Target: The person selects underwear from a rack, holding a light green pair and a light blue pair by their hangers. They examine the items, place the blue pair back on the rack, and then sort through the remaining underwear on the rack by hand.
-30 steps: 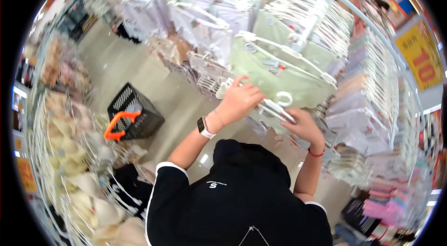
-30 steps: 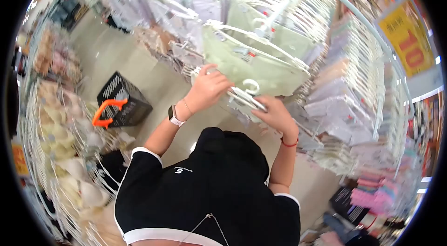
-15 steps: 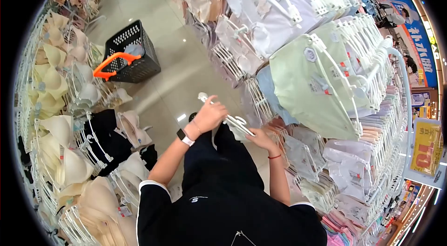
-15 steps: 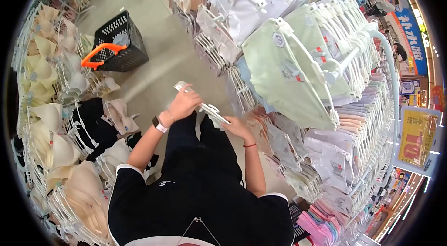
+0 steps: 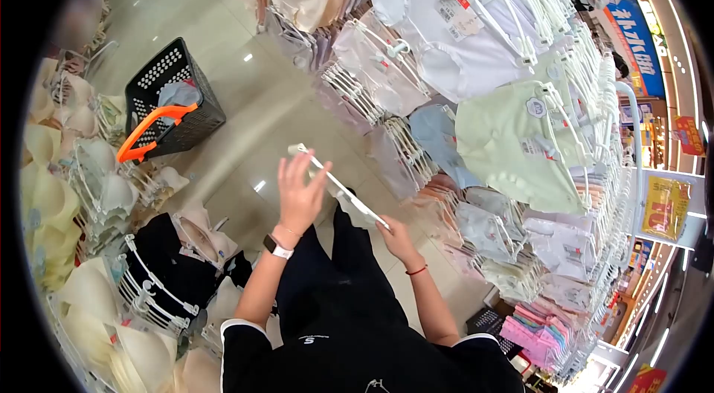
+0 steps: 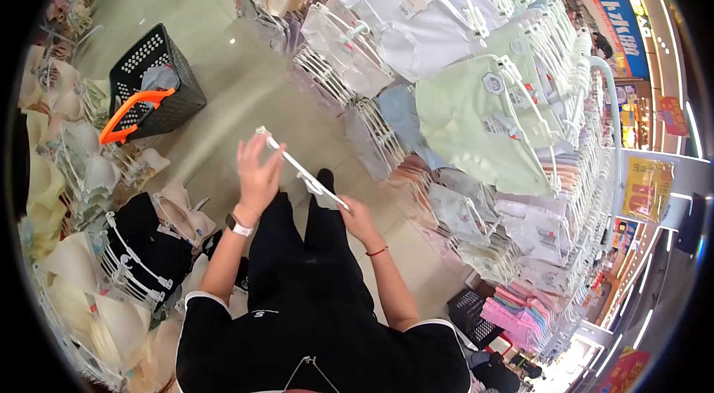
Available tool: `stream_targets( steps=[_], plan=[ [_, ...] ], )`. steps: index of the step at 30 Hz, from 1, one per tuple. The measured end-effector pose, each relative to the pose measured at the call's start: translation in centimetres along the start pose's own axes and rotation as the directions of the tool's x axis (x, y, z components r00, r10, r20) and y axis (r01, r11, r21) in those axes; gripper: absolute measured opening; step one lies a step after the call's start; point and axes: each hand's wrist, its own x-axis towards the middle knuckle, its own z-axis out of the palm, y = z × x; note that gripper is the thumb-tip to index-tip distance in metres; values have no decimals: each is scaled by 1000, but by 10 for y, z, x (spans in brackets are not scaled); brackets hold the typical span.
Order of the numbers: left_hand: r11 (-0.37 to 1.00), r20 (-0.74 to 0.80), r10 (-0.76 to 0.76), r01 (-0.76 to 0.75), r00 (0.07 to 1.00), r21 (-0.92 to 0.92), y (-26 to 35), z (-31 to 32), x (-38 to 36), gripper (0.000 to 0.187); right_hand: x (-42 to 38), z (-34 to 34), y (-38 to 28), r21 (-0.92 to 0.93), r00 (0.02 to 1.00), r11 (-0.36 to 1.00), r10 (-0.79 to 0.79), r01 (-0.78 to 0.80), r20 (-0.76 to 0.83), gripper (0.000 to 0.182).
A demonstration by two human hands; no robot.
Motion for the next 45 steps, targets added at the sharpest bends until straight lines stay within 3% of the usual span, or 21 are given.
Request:
stream_targets(
  steps=[1, 3, 11, 13, 17, 20, 25, 27, 29, 32, 38, 41, 45],
  plan=[
    [998, -29, -60, 59, 998, -37, -7, -5, -1, 37, 0, 9, -6, 10, 999, 999, -33, 34, -36, 19],
    [977, -89, -191, 181, 977, -110, -23, -16, 0, 45, -4, 22, -18, 58, 997, 998, 34, -38, 68, 18],
    [854, 75, -338, 339, 938, -394, -76, -29, -19, 54, -17, 31, -72, 150, 955, 973, 130, -174, 266, 23],
    [781, 59, -403, 377, 913, -498, -78, -26, -26, 54, -22, 42, -72, 246, 980, 959, 96, -139, 176, 24],
    [788, 91, -373, 367, 923, -495, -83, -24, -40, 55, -29, 49, -65, 300, 972, 925, 216, -235, 94, 27],
    [805, 81, -339, 334, 937, -491, -69, -19, -47, 49, -28, 59, -74, 328, 958, 921, 259, -208, -121, 29],
    [723, 395, -94, 335, 914, -604, -38, -1, -63, 29, -25, 60, -70, 312, 942, 917, 302, -246, -145, 31],
    [636, 404, -11, 318, 915, -703, -17, 2, -66, 29, -24, 62, -73, 313, 947, 921, 287, -230, -148, 32],
    [504, 470, -87, 446, 878, -740, -1, 7, -78, 28, -22, 62, -74, 309, 953, 927, 268, -215, -141, 33],
    [500, 525, -126, 511, 842, -699, 5, 6, -86, 24, -24, 64, -81, 355, 952, 924, 226, -142, -207, 27],
    [467, 615, -27, 554, 788, -689, 2, -5, -92, 21, -33, 61, -73, 366, 943, 916, 255, -165, -212, 24],
    [450, 626, 10, 555, 780, -700, 2, -6, -91, 23, -34, 63, -80, 429, 939, 891, 263, -149, -220, 24],
    [555, 523, 16, 428, 852, -714, 6, -8, -91, 34, -41, 58, -83, 447, 938, 879, 281, -168, -201, 23]
  ],
)
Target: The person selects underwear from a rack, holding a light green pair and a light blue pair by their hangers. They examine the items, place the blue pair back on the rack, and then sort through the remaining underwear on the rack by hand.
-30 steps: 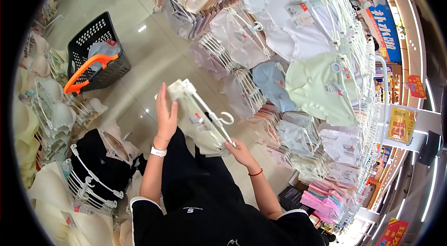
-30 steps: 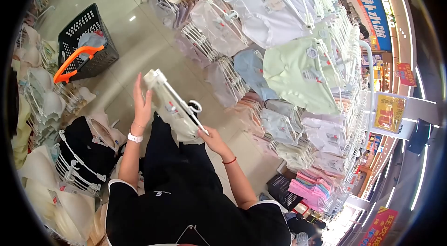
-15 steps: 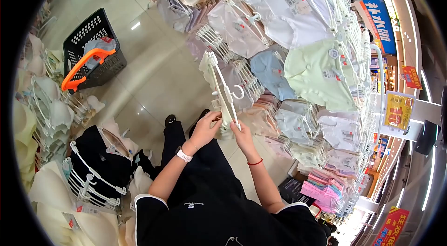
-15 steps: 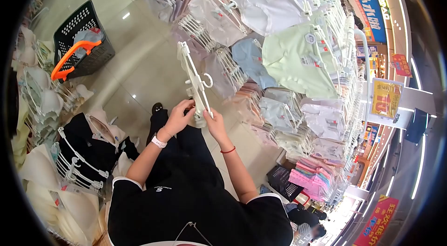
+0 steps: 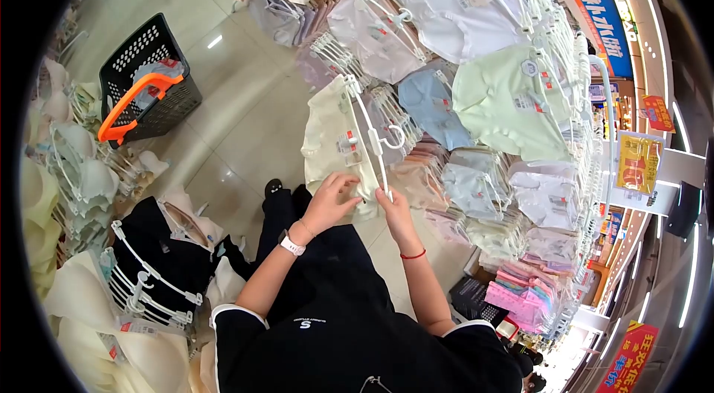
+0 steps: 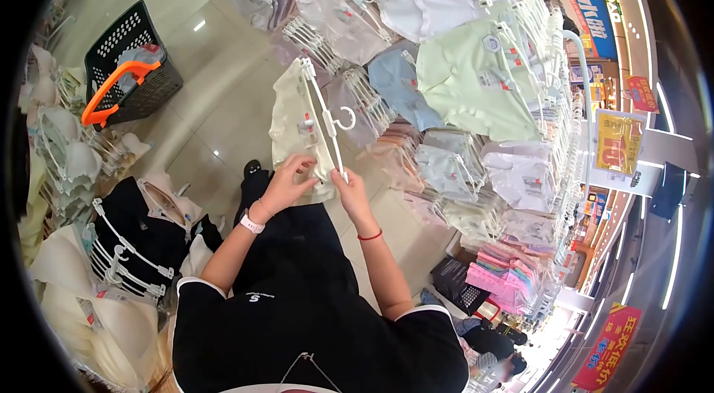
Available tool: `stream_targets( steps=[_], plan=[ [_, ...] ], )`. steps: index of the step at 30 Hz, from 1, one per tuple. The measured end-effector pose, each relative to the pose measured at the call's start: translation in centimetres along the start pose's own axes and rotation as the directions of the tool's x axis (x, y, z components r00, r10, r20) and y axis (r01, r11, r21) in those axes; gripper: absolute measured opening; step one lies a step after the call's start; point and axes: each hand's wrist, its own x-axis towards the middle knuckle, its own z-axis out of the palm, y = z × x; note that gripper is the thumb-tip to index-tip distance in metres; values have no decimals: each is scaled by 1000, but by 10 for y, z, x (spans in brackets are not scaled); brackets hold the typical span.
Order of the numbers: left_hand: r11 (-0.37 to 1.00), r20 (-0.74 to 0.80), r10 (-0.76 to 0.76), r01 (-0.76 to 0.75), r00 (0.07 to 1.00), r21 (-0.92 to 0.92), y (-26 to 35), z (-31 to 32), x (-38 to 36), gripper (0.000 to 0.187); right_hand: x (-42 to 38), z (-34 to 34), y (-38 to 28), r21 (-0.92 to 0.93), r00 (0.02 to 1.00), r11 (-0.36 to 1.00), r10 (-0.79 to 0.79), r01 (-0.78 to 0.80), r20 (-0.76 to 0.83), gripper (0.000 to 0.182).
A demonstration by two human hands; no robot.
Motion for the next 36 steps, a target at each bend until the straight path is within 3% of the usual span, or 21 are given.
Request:
stream_targets(
  steps=[5, 8, 11, 18, 30, 33, 36],
  plan=[
    [991, -38, 122, -120, 992, 53, 3, 9, 0, 46, -6, -9, -4, -23, 1000, 1000, 2, -2, -11, 22],
    [994, -17, 109, -109, 994, 14, 6, 14, 0, 45, -8, -7, -8, 46, 1000, 999, 24, -23, -8, 22],
    [997, -55, -16, 12, 998, -70, -1, 18, 1, 39, -7, -5, -15, 22, 999, 999, 39, -39, 16, 22],
    [992, -133, -82, 68, 988, -103, 6, 11, 1, 26, -3, -1, -22, 19, 998, 1000, 12, -13, 65, 23],
    [975, -19, -196, 193, 980, -111, 2, 11, 0, 24, 6, -11, 4, 3, 990, 997, 77, -77, 119, 29],
    [1000, -138, -15, 16, 990, 6, 8, 9, -1, 31, 5, -13, 2, -39, 989, 998, 63, -58, 134, 28],
    [996, -331, 57, -77, 942, -49, 6, 6, 3, 45, 1, -16, -6, -156, 978, 987, 55, -24, 200, 26]
  ],
)
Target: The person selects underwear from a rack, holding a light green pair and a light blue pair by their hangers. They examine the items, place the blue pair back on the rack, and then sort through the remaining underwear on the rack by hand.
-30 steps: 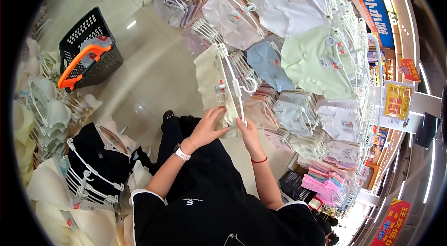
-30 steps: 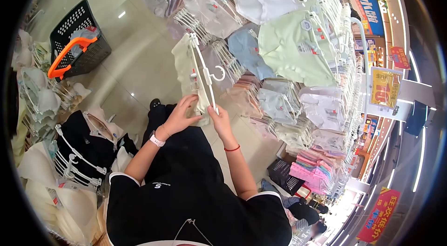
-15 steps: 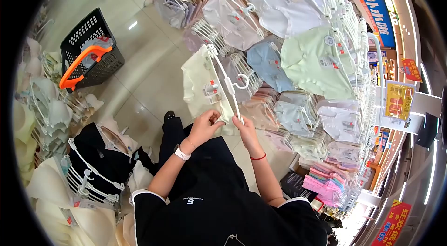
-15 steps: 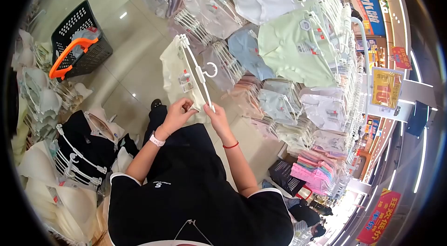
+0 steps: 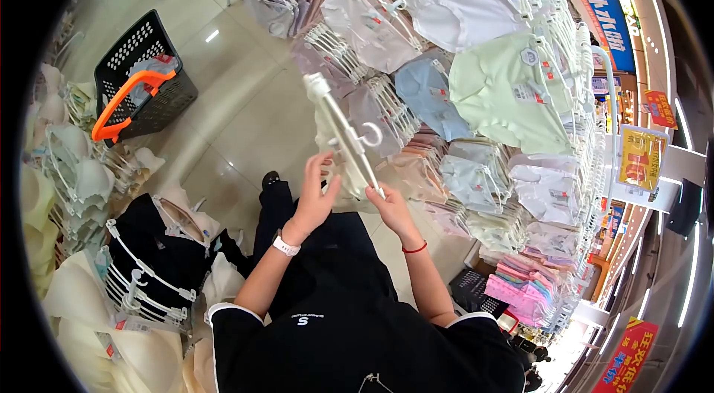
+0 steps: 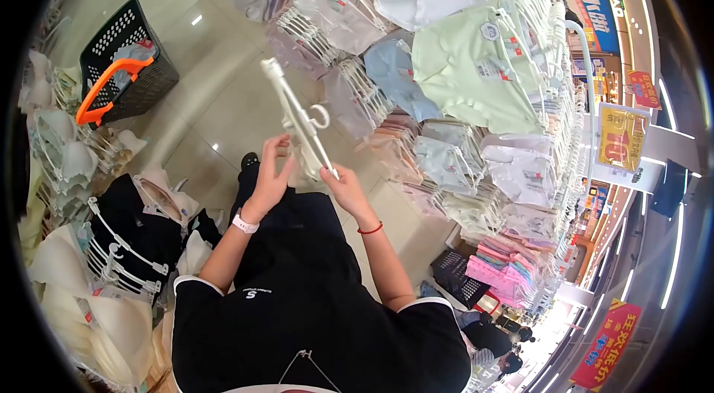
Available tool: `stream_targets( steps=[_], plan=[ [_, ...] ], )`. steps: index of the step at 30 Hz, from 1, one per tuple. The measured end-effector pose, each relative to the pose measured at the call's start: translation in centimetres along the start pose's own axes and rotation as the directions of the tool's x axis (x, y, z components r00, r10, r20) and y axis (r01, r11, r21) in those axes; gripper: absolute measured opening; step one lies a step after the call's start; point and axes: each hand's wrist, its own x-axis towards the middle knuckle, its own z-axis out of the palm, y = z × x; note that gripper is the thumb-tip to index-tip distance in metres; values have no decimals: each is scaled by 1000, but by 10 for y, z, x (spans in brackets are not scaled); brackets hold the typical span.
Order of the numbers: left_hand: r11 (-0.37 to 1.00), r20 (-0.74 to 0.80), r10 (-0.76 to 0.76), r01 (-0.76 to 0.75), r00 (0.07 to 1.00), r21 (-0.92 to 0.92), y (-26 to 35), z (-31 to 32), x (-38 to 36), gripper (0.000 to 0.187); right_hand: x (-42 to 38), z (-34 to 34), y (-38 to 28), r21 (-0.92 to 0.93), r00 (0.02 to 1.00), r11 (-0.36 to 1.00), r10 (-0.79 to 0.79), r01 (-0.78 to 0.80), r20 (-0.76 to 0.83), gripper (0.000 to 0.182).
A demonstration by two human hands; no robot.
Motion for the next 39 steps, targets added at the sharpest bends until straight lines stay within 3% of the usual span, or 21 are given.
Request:
stream_targets(
  steps=[4, 7, 10, 11, 12, 14, 17, 20, 24, 27, 30, 32, 34, 37, 39],
  plan=[
    [997, 116, -70, 73, 991, -25, 10, 5, 6, 49, 1, 10, 3, -90, 993, 989, -113, 115, 30, 24],
    [973, 44, -177, 168, 983, 160, 16, 10, 11, 49, 7, 14, 12, -186, 995, 977, -100, 100, 12, 22],
    [958, -223, -108, 162, 969, 239, 21, 12, 18, 50, 18, -2, 9, -295, 996, 952, -69, 85, 64, 21],
    [904, -298, -20, 145, 954, 403, 18, 10, 20, 51, 21, -8, 9, -319, 994, 944, -59, 84, 88, 20],
    [890, -344, 107, 64, 933, 451, 28, 8, 26, 49, 27, -18, 9, -317, 986, 942, -67, 113, 152, 20],
    [765, -40, 188, -121, 981, 632, 41, -4, 42, 43, 34, -43, 13, -302, 959, 939, -82, 166, 272, 21],
    [773, 336, -9, -207, 942, 599, 15, 16, 51, 37, 49, -82, 23, -310, 942, 940, -35, 144, 334, 21],
    [834, 414, -38, -199, 910, 514, 5, 31, 64, 35, 59, -109, 28, -296, 928, 952, 39, 78, 370, 21],
    [837, 458, 45, -284, 888, 468, -12, 52, 77, 17, 77, -136, 30, -321, 906, 947, 118, 20, 405, 25],
    [781, 349, 126, -310, 929, 542, -15, 70, 84, 10, 79, -150, 12, -619, 927, 708, -143, 341, 348, 38],
    [758, 334, 162, -334, 929, 560, -13, 76, 93, 9, 86, -177, -31, -615, 882, 640, -406, 462, 239, 52],
    [754, 334, 168, -339, 928, 562, -15, 78, 101, 9, 88, -191, -55, -550, 916, 751, -395, 365, 68, 56],
    [766, 331, 164, -332, 929, 551, -18, 80, 107, 9, 102, -214, -43, -599, 851, 772, -447, 211, -276, 55],
    [763, 339, 146, -323, 930, 560, -19, 80, 111, 9, 116, -248, -36, -483, 752, 854, -446, 194, -486, 56],
    [761, 341, 142, -323, 929, 563, -23, 80, 112, 9, 129, -268, -25, -563, 709, 804, -510, 191, -487, 56]
  ],
)
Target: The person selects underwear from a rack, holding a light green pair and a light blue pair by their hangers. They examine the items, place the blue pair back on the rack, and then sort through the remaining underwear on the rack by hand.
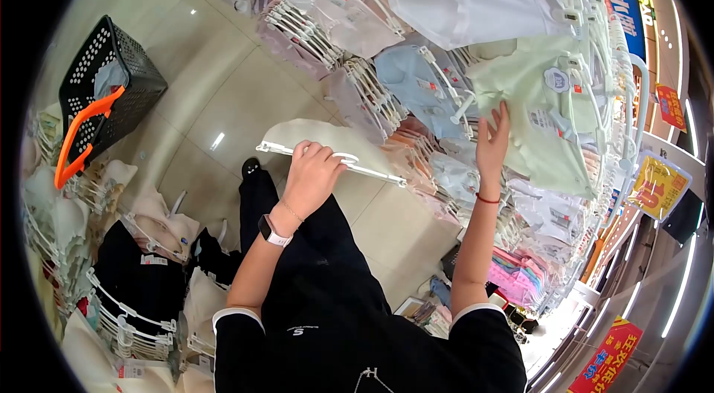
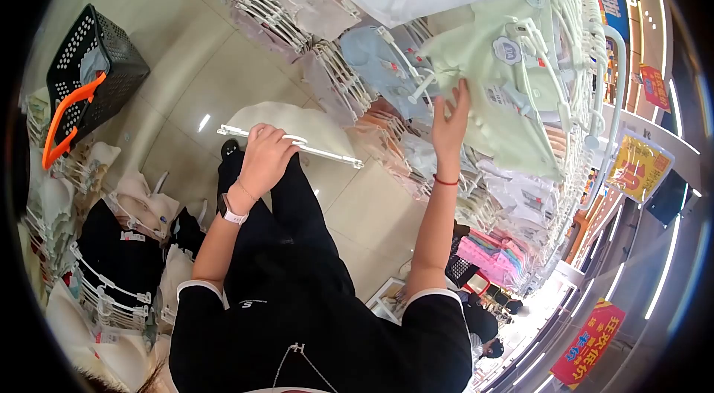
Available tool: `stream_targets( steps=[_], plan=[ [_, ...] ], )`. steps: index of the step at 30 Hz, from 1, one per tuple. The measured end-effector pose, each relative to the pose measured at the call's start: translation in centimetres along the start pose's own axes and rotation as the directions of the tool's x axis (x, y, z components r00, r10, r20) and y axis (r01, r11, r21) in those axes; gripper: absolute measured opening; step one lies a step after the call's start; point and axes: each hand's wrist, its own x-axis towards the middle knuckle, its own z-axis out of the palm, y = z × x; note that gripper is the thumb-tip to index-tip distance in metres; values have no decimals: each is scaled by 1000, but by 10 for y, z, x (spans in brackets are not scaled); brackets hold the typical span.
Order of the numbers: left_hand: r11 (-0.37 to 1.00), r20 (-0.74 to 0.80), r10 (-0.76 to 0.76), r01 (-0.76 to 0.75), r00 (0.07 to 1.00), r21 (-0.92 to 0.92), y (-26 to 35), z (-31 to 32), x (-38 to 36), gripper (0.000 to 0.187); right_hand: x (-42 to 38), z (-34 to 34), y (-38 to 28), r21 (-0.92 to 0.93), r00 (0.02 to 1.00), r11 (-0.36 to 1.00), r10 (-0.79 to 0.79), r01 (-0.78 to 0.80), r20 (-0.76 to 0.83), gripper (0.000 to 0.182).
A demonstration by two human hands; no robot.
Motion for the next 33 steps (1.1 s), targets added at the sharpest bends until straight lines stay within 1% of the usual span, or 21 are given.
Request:
stream_targets(
  steps=[2, 5, 8, 11, 12, 15, 18, 21, 24, 27, 30, 33],
  plan=[
    [1000, 19, -4, 4, 1000, 5, -2, 4, 0, 9, 14, -1, 17, -50, 998, 998, -44, 42, -40, 56],
    [1000, 49, -8, 7, 999, 14, -5, 8, -3, 9, 30, 0, 29, -173, 995, 982, -85, 74, -57, 54],
    [1000, 68, -3, 1, 998, 17, -8, 9, -5, 10, 39, 4, 43, -223, 998, 974, -30, 39, 47, 47],
    [999, 103, -14, 11, 995, 30, -8, 6, -5, 10, 36, 13, 45, -236, 998, 971, 51, -39, 46, 39],
    [999, 107, -17, 14, 994, 29, -8, 4, -5, 10, 36, 17, 42, -251, 1000, 968, -7, 10, 11, 35],
    [999, 90, -21, 19, 996, 32, -13, 2, -6, 11, 39, 17, 37, -294, 999, 956, 26, -15, 33, 29],
    [999, 66, -23, 20, 998, 41, -19, 1, -6, 12, 43, 15, 33, -327, 999, 945, -10, 26, 51, 24],
    [999, 53, -27, 25, 998, 48, -20, -2, -5, 12, 44, 13, 35, -385, 994, 921, -23, 64, 111, 19],
    [998, 51, -34, 32, 998, 55, -20, -2, -5, 12, 38, 9, 28, -304, 986, 946, -69, 112, 149, 14],
    [998, 53, -35, 32, 998, 52, -20, -1, -5, 12, 28, 5, 21, -374, 981, 917, -70, 135, 182, 11],
    [999, 35, -30, 29, 999, 33, -17, -1, -4, 12, 18, 3, 7, -350, 982, 930, -47, 109, 182, 11],
    [999, 12, -28, 28, 1000, -15, -11, -2, -1, 10, 10, 2, -1, -346, 972, 917, -143, 200, 184, 11]
  ],
)
